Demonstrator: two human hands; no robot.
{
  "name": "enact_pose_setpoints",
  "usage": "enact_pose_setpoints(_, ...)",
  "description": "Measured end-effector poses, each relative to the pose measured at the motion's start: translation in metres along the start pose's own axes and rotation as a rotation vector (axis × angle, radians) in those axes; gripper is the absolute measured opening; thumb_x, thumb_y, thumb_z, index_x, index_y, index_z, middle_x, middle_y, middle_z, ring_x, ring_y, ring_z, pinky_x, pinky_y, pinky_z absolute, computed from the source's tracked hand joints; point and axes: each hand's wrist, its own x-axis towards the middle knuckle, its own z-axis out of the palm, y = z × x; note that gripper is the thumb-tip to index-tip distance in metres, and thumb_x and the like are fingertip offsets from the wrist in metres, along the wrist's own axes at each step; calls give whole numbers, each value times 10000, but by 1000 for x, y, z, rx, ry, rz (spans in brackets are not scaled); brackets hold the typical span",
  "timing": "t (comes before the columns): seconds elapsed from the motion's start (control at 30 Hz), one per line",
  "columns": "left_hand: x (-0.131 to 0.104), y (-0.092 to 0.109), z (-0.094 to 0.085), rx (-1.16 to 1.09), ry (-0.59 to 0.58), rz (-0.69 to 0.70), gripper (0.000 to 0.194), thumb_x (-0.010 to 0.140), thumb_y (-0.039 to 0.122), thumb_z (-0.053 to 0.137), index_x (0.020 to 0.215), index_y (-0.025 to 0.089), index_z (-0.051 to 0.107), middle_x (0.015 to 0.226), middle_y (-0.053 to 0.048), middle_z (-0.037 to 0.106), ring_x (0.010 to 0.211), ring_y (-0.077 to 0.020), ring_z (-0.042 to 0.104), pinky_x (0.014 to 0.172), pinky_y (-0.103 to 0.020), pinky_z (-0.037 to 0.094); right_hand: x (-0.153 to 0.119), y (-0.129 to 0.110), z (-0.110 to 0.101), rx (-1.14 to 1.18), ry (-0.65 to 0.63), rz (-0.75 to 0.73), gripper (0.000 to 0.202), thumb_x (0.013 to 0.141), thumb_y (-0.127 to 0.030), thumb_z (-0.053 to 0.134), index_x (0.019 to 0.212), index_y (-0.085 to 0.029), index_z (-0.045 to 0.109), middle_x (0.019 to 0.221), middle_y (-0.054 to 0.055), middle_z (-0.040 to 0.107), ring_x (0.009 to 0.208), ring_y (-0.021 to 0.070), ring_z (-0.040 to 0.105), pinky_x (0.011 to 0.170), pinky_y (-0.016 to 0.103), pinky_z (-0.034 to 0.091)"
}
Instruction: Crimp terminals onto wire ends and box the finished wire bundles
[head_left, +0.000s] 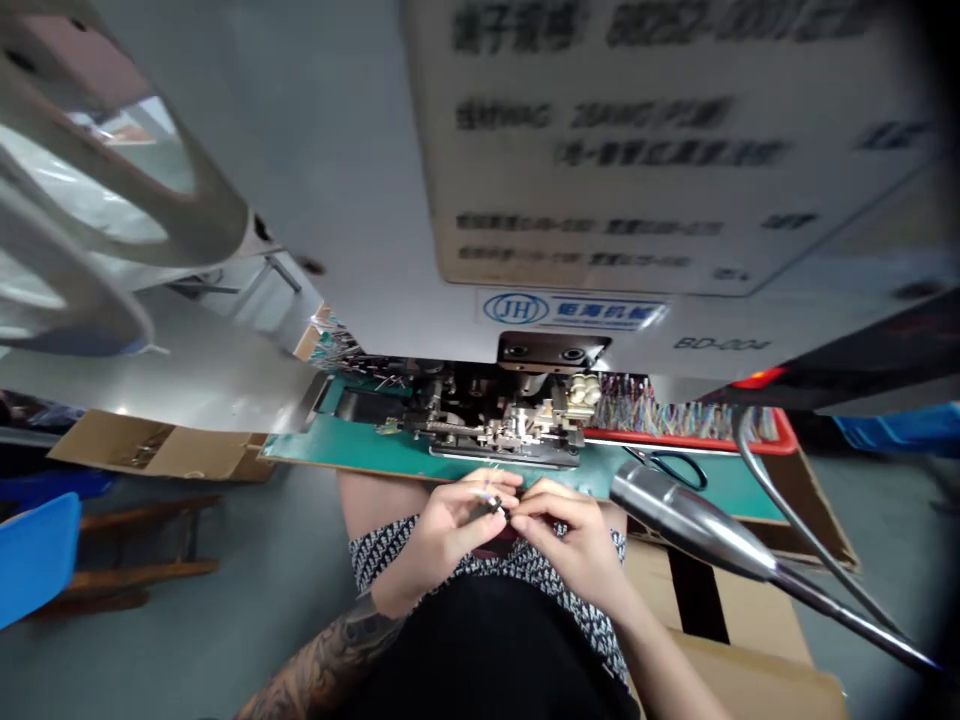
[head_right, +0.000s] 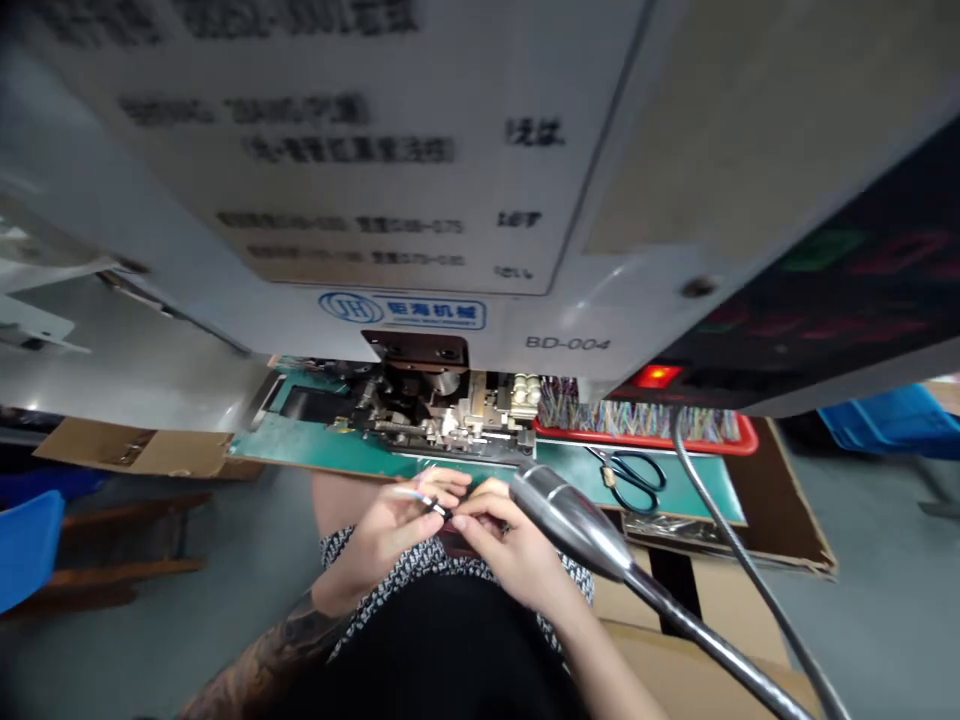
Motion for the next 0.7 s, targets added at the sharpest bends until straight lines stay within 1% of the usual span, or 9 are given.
enact_pose_setpoints(0.1, 1, -1, -4, 85, -61, -48, 161, 974, 340, 787, 1022, 202, 855, 1222, -135, 729, 1187, -278, 676, 1080, -459, 521, -8, 8, -25, -37, -133, 155, 199, 1016, -379, 724, 925, -227, 815, 874, 41, 740, 795, 178, 653, 736, 308, 516)
enact_pose_setpoints(0.2, 2, -3, -4, 70, -110, -101, 183, 969, 359, 790, 988, 194, 865, 1129, -124, 696, 1106, -258, 644, 991, -395, 522, -16, 20, -34, 146, -205, 231, 255, 981, -463, 764, 991, -217, 832, 882, 45, 747, 722, 149, 600, 664, 278, 481)
enact_pose_setpoints(0.3, 2, -8, 0, -20, -131, -126, 193, 961, 360, 796, 954, 177, 859, 1060, -113, 663, 1057, -245, 615, 957, -365, 516, -22, 35, -25, 447, -220, 212, 409, 965, -550, 760, 1185, -210, 817, 988, 68, 778, 730, 134, 599, 648, 253, 472)
enact_pose_setpoints(0.37, 1, -14, 2, -83, -112, -150, 173, 951, 339, 805, 943, 171, 849, 1012, -96, 631, 1001, -222, 601, 910, -334, 519, -25, 42, -13, 591, -228, 230, 508, 973, -616, 719, 1231, -187, 808, 999, 86, 786, 705, 128, 605, 584, 228, 448)
enact_pose_setpoints(0.47, -3, -23, 4, -180, -121, -242, 179, 926, 342, 827, 939, 164, 839, 1027, -80, 595, 925, -195, 605, 827, -307, 532, -28, 47, 5, 715, -217, 335, 555, 973, -671, 682, 1121, -158, 831, 787, 45, 738, 539, 95, 526, 455, 197, 364)
enact_pose_setpoints(0.53, -5, -29, 6, -199, -93, -286, 197, 904, 350, 845, 926, 154, 832, 1046, -80, 598, 896, -188, 615, 807, -307, 543, -28, 45, 9, 705, -145, 399, 515, 900, -652, 787, 1055, -163, 836, 681, 3, 686, 496, 90, 507, 439, 192, 364)
enact_pose_setpoints(0.57, -5, -31, 7, -182, -63, -290, 203, 897, 349, 852, 921, 148, 831, 1047, -82, 610, 901, -191, 621, 822, -310, 548, -28, 43, 7, 672, -89, 406, 498, 874, -641, 820, 1030, -168, 838, 688, 5, 694, 523, 99, 545, 464, 196, 404)
enact_pose_setpoints(0.63, -5, -34, 9, -119, -3, -270, 201, 889, 338, 862, 917, 140, 841, 1041, -93, 648, 959, -209, 636, 895, -320, 549, -29, 36, -2, 610, 35, 350, 491, 900, -657, 785, 1002, -180, 842, 835, 50, 772, 690, 149, 676, 605, 241, 539)
enact_pose_setpoints(0.7, -3, -37, 12, -55, 14, -247, 194, 881, 331, 872, 917, 141, 854, 1047, -108, 684, 1033, -235, 651, 969, -333, 541, -32, 30, -14, 542, 48, 261, 475, 936, -642, 750, 1067, -195, 840, 1041, 88, 810, 918, 211, 740, 813, 316, 608)
